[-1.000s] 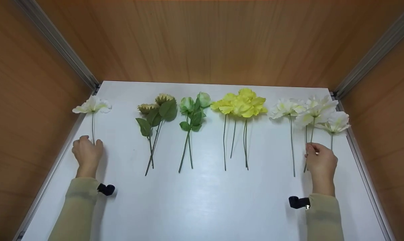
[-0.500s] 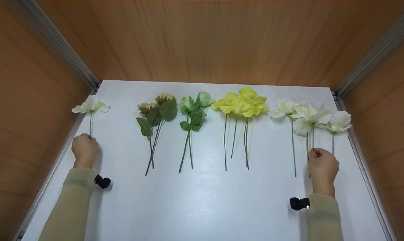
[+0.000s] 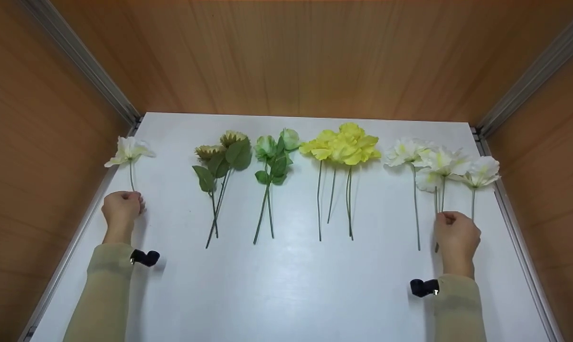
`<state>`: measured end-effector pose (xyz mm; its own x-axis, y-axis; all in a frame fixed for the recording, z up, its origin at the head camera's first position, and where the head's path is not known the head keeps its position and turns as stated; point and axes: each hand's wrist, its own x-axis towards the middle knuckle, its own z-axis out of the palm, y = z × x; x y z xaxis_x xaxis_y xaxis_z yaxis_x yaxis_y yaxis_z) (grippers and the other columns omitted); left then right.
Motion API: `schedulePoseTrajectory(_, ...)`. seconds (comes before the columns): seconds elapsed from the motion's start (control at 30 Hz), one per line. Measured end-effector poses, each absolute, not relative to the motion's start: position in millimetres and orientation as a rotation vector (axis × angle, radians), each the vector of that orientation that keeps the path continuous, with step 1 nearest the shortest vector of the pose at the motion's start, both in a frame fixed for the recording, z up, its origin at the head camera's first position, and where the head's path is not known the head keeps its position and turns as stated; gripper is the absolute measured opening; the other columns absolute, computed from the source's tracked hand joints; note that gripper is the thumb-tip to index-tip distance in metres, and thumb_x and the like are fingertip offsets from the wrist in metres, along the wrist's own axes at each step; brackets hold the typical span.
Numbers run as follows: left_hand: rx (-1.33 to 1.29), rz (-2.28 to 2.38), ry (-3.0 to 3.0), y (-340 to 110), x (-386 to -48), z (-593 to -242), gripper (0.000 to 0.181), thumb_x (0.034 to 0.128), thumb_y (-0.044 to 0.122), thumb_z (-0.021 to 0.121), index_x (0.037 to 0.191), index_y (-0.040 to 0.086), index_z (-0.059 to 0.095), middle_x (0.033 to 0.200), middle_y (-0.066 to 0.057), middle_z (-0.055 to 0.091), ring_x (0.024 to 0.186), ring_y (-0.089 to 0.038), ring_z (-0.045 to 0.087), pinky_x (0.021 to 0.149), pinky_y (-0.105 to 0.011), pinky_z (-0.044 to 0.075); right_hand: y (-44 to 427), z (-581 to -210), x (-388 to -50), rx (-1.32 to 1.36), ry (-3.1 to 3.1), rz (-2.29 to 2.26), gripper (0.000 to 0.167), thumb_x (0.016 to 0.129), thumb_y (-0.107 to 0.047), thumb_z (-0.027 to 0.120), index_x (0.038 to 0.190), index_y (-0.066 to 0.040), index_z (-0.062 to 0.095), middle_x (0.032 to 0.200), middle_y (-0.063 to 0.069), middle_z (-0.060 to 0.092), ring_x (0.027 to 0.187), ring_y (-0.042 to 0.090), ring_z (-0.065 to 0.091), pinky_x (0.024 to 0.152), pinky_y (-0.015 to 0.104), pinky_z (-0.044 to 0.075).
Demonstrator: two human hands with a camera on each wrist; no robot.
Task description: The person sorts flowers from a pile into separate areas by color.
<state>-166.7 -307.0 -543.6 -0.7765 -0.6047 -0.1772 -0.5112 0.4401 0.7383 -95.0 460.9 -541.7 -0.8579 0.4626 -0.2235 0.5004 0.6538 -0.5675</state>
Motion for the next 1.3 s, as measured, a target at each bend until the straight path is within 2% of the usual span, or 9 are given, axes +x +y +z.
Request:
schedulePoseTrajectory(0.1,1.055,-1.508,-2.407,-301.1,-164.5,-538.7,0.029,0.1119,0.013,0.058,0.128,-0.007,0.072,0.112,-0.02,0.076,0.085,-0.019,0.074,0.072,-0.026,0.06,459.3,-537.3,-95.0,0.86,2.784,-0.991,0.055,0.111,-0.036,0.053,0.142,0.007,0.065,0.127,0.025,0.069,0.108,0.033,0.06,0.07,0.029,0.047)
schedulePoseTrajectory(0.2,1.054,-1.744,-2.217,-290.3,-160.2,-532.0,0.029,0.1131,0.012,0.06,0.132,-0.007,0.07,0.11,-0.015,0.074,0.077,-0.009,0.07,0.067,-0.019,0.059,453.9,-531.2,-95.1,0.923,2.767,-1.021,0.057,0.111,-0.038,0.053,0.146,0.005,0.062,0.132,0.025,0.066,0.11,0.033,0.058,0.071,0.031,0.047)
schedulePoseTrajectory(0.3,0.999,-1.895,-2.094,-274.6,-151.8,-524.2,0.029,0.1137,0.012,0.06,0.133,-0.006,0.069,0.117,-0.018,0.071,0.083,-0.011,0.071,0.072,-0.02,0.06,440.9,-524.3,-95.2,0.973,2.758,-1.115,0.056,0.11,-0.04,0.056,0.146,0.001,0.064,0.13,0.017,0.068,0.101,0.019,0.062,0.069,0.025,0.049)
schedulePoseTrajectory(0.4,0.93,-1.999,-2.038,-254.3,-141.6,-517.6,0.029,0.114,0.015,0.06,0.134,-0.004,0.068,0.124,-0.022,0.069,0.092,-0.016,0.071,0.078,-0.022,0.061,417.5,-518.2,-96.6,0.984,2.615,-1.482,0.041,0.109,-0.035,0.064,0.136,-0.005,0.07,0.114,0.003,0.071,0.087,0.004,0.066,0.071,0.017,0.055)
schedulePoseTrajectory(0.5,0.85,-2.076,-2.009,-230.1,-132.1,-514.6,0.029,0.1134,0.016,0.061,0.132,-0.005,0.069,0.123,-0.022,0.069,0.096,-0.021,0.072,0.081,-0.024,0.062,384.3,-513.4,-98.4,0.908,2.306,-1.954,0.027,0.108,-0.027,0.072,0.129,-0.009,0.072,0.102,-0.008,0.072,0.086,0.004,0.074,0.077,0.019,0.061)
schedulePoseTrajectory(0.6,0.765,-2.158,-1.983,-202.7,-123.2,-514.9,0.026,0.1126,0.014,0.063,0.128,-0.006,0.07,0.116,-0.02,0.07,0.093,-0.022,0.072,0.08,-0.025,0.062,344.8,-510.9,-99.4,0.764,2.054,-2.191,0.032,0.106,-0.025,0.075,0.131,-0.005,0.071,0.104,-0.005,0.076,0.095,0.01,0.076,0.085,0.022,0.063)
schedulePoseTrajectory(0.77,0.602,-2.29,-1.985,-152.4,-108.8,-518.0,0.02,0.1109,0.004,0.063,0.124,-0.01,0.071,0.11,-0.023,0.071,0.085,-0.021,0.072,0.075,-0.027,0.062,276.2,-513.8,-102.5,0.553,1.973,-2.155,0.05,0.11,-0.031,0.069,0.144,0.004,0.061,0.12,0.007,0.076,0.105,0.015,0.076,0.093,0.027,0.062)
schedulePoseTrajectory(1.03,0.273,-2.375,-2.14,-84.4,-88.2,-527.2,0.021,0.1067,-0.008,0.062,0.126,-0.013,0.07,0.104,-0.023,0.072,0.082,-0.018,0.072,0.074,-0.027,0.063,187.3,-526.3,-104.4,0.398,1.934,-2.068,0.043,0.115,-0.025,0.061,0.144,0.006,0.062,0.135,0.024,0.07,0.109,0.022,0.075,0.093,0.03,0.062)
schedulePoseTrajectory(1.3,0.149,-2.463,-2.127,-41.3,-71.3,-535.2,0.018,0.1051,-0.008,0.065,0.121,-0.012,0.073,0.101,-0.022,0.075,0.079,-0.017,0.072,0.072,-0.027,0.063,137.9,-530.9,-94.0,0.217,1.906,-2.125,0.035,0.115,-0.017,0.06,0.14,0.006,0.067,0.129,0.021,0.075,0.114,0.029,0.075,0.092,0.032,0.063)
